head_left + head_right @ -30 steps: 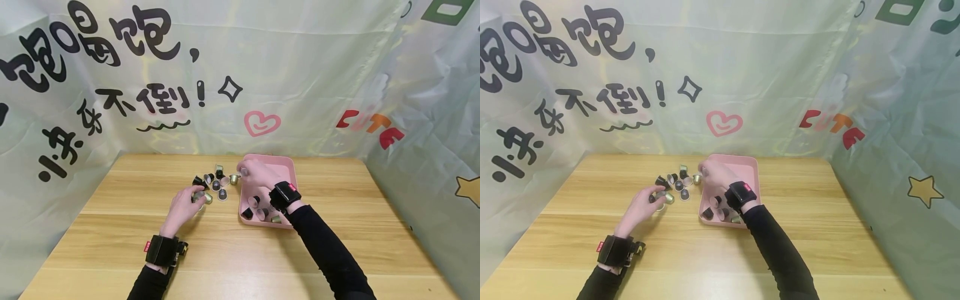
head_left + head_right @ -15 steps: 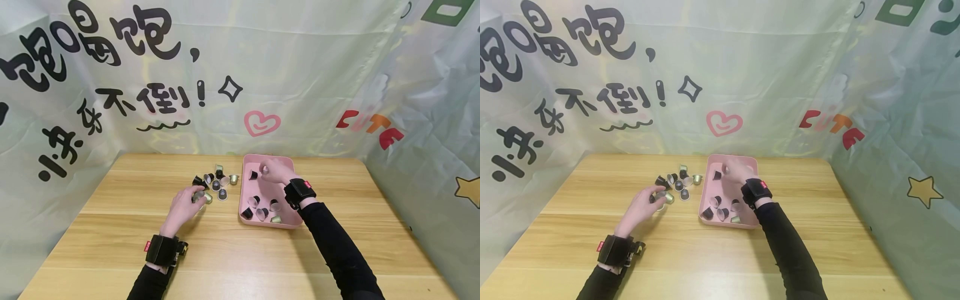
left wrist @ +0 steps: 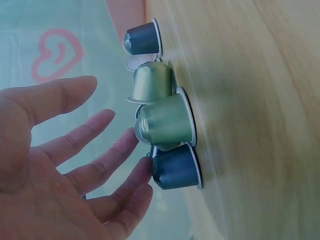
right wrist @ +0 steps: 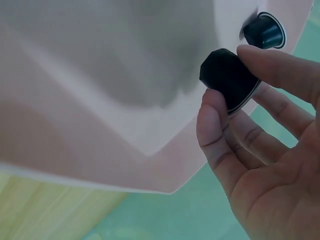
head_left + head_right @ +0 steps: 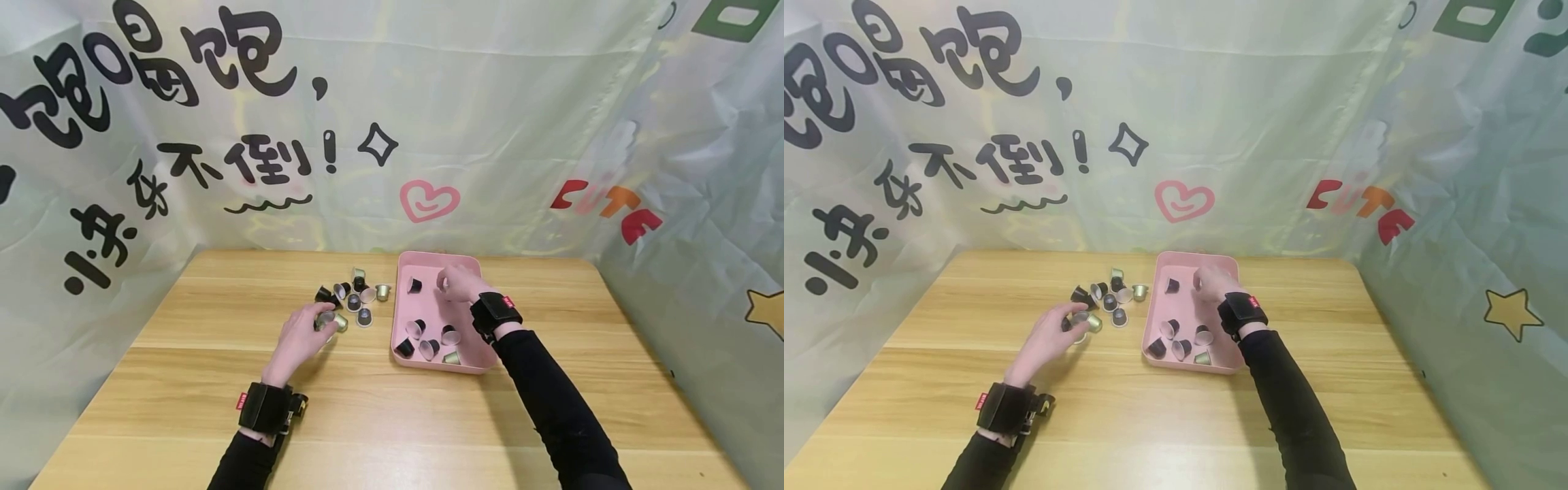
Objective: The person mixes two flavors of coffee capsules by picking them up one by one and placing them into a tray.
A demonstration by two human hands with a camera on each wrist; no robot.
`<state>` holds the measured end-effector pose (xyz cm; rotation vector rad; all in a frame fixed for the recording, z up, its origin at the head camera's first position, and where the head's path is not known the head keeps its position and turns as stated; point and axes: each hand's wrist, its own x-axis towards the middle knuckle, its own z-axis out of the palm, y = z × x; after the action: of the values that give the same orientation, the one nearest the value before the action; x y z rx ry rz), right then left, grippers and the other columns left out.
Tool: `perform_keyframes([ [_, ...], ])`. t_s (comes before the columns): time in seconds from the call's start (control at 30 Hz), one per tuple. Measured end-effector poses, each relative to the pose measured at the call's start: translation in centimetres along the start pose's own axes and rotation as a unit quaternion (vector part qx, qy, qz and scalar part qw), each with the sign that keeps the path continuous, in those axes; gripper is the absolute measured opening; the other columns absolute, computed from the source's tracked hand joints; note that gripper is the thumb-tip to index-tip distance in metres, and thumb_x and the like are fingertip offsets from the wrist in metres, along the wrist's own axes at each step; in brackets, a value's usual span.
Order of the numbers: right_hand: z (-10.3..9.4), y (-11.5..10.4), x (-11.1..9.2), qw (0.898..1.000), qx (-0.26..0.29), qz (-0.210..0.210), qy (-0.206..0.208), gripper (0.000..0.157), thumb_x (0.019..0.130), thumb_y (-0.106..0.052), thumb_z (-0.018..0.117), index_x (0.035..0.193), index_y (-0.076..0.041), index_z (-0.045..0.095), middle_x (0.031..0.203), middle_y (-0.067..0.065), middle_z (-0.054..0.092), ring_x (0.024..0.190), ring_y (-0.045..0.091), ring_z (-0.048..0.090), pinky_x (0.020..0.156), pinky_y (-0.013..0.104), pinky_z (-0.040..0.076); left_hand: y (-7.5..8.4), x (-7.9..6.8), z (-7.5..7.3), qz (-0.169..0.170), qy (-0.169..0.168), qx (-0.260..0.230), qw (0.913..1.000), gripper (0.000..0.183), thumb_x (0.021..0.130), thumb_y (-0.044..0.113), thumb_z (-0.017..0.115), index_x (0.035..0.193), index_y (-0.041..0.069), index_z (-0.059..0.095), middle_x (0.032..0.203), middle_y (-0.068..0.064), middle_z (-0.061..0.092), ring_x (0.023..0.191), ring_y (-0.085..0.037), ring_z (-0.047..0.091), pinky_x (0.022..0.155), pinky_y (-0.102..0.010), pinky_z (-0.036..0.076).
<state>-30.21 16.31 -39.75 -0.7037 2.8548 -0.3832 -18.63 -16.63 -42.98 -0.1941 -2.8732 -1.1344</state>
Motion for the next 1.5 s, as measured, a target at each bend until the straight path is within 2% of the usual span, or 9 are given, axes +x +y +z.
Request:
perform_keyframes([
  [0.17, -0.2, -0.1, -0.3, 1.0, 0.008, 0.008, -0.011, 0.016, 0.092, -0.004, 0.063, 0.103, 0.003, 0.072, 0.101, 0.019, 0.072, 0.076, 0.022, 0.055, 0.068, 0.026, 0.041, 0.0, 0.0, 0.0, -0.004, -0.002, 0.0, 1.0, 0.044, 0.093, 0.017, 0.068, 0.134, 0.004, 0.06, 0.13, -0.023, 0.065, 0.124, -0.044, 0.057, 0.11, -0.065, 0.038],
  [0.33, -0.3, -0.1, -0.5, 1.0, 0.022, 0.017, -0.009, 0.026, 0.09, -0.002, 0.062, 0.114, 0.005, 0.069, 0.111, 0.022, 0.072, 0.08, 0.023, 0.056, 0.071, 0.027, 0.041, -0.1, 0.0, 0.1, -0.007, -0.002, 0.0, 1.0, 0.044, 0.092, 0.017, 0.068, 0.134, 0.004, 0.06, 0.13, -0.022, 0.065, 0.125, -0.044, 0.056, 0.11, -0.065, 0.037],
  [0.57, 0.0, 0.3, -1.0, 0.999, 0.045, 0.016, 0.005, 0.037, 0.089, 0.0, 0.061, 0.125, 0.007, 0.063, 0.126, 0.027, 0.066, 0.11, 0.035, 0.062, 0.089, 0.041, 0.051, -0.1, 0.2, 0.1, 0.0, 0.001, -0.001, 1.0, 0.046, 0.09, 0.015, 0.069, 0.134, 0.003, 0.06, 0.129, -0.022, 0.066, 0.122, -0.044, 0.059, 0.107, -0.063, 0.04],
  [0.73, -0.1, 0.3, -2.2, 0.998, 0.061, 0.0, 0.029, 0.039, 0.089, -0.002, 0.065, 0.126, 0.007, 0.062, 0.128, 0.026, 0.066, 0.121, 0.04, 0.061, 0.103, 0.049, 0.051, 0.0, 0.2, 0.0, 0.003, 0.002, 0.001, 1.0, 0.047, 0.09, 0.015, 0.07, 0.134, 0.004, 0.06, 0.131, -0.022, 0.065, 0.121, -0.044, 0.059, 0.107, -0.063, 0.041],
  [0.87, -0.1, 0.1, -3.5, 0.995, 0.079, -0.016, 0.05, 0.041, 0.086, -0.001, 0.068, 0.126, 0.008, 0.062, 0.127, 0.026, 0.065, 0.124, 0.042, 0.059, 0.106, 0.053, 0.048, 0.0, 0.2, 0.1, 0.003, -0.001, 0.005, 1.0, 0.048, 0.089, 0.015, 0.07, 0.135, 0.004, 0.06, 0.132, -0.022, 0.064, 0.121, -0.044, 0.058, 0.106, -0.063, 0.041],
  [1.1, 0.4, -0.5, -6.4, 0.989, 0.109, -0.015, 0.098, 0.039, 0.088, -0.004, 0.069, 0.126, 0.005, 0.064, 0.127, 0.025, 0.066, 0.118, 0.041, 0.061, 0.102, 0.054, 0.05, 0.3, 0.1, 0.1, 0.003, -0.007, 0.007, 0.9999, 0.048, 0.089, 0.013, 0.071, 0.135, 0.006, 0.06, 0.134, -0.023, 0.062, 0.123, -0.044, 0.057, 0.11, -0.066, 0.037],
  [1.23, 0.9, -0.9, -7.9, 0.983, 0.132, -0.012, 0.123, 0.039, 0.091, -0.007, 0.069, 0.128, 0.003, 0.064, 0.128, 0.022, 0.066, 0.089, 0.029, 0.065, 0.081, 0.037, 0.054, 0.5, 0.1, 0.2, 0.01, -0.008, 0.009, 0.9999, 0.049, 0.088, 0.012, 0.071, 0.136, 0.007, 0.059, 0.136, -0.022, 0.061, 0.124, -0.044, 0.055, 0.111, -0.068, 0.035],
  [1.33, 1.4, -1.1, -8.8, 0.977, 0.153, -0.008, 0.15, 0.04, 0.091, -0.007, 0.071, 0.128, 0.004, 0.064, 0.124, 0.022, 0.068, 0.071, 0.019, 0.056, 0.066, 0.025, 0.045, 0.7, 0.0, 0.3, 0.02, -0.007, 0.013, 0.9997, 0.049, 0.087, 0.012, 0.073, 0.134, 0.006, 0.06, 0.138, -0.022, 0.06, 0.125, -0.044, 0.055, 0.111, -0.069, 0.034],
  [1.5, 2.4, -1.3, -9.8, 0.967, 0.156, 0.003, 0.202, 0.039, 0.088, -0.007, 0.073, 0.126, 0.002, 0.065, 0.117, 0.021, 0.07, 0.067, 0.014, 0.053, 0.062, 0.022, 0.042, 0.9, 0.0, 0.6, 0.035, -0.003, 0.022, 0.9991, 0.047, 0.087, 0.011, 0.074, 0.132, 0.006, 0.061, 0.14, -0.021, 0.059, 0.127, -0.043, 0.054, 0.112, -0.068, 0.034],
])
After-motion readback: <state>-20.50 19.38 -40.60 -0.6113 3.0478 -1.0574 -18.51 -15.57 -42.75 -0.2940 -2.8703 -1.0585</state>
